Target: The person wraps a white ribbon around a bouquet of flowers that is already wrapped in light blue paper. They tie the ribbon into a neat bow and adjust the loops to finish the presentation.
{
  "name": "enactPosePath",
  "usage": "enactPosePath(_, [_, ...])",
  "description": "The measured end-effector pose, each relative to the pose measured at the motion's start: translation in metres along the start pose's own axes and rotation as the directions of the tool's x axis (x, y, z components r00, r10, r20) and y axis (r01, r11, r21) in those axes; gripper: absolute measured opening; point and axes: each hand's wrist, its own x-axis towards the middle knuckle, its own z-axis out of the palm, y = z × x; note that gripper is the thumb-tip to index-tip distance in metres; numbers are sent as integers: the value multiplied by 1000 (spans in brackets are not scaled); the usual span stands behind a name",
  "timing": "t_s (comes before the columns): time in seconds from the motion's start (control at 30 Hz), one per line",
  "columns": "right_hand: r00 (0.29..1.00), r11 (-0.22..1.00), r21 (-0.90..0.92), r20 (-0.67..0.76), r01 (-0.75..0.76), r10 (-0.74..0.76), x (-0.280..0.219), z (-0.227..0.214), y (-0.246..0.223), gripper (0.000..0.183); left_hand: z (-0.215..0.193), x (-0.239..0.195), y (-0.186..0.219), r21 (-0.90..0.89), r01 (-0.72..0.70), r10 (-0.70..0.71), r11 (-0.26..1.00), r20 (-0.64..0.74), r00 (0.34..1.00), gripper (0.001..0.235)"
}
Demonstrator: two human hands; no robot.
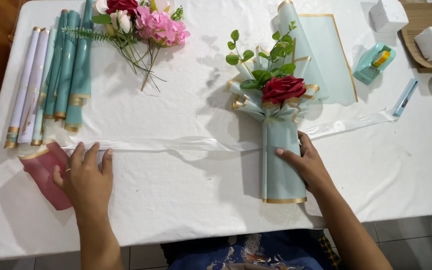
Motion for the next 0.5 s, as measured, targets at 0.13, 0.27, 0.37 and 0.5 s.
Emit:
enactPosePath(0.13, [992, 992, -14, 26, 127, -126, -6, 13, 20, 71, -2, 6, 4, 17, 7, -6, 1000, -42, 999, 26])
enactPosePath(0.27, [990, 992, -26, 70, 126, -123, -18, 25, 34, 72, -9, 10, 8, -99, 135, -123, 986, 120, 985, 26])
enactPosePath(0.37, [989, 987, -73, 27, 145, -144, -23, 27, 36, 70, -8, 11, 8, -78, 137, -126, 988, 130, 984, 32])
enactPosePath(0.5, [969, 916, -342, -54, 209, -241, -17, 19, 43, 62, 4, 8, 4, 1, 75, -75, 997, 35, 997, 35])
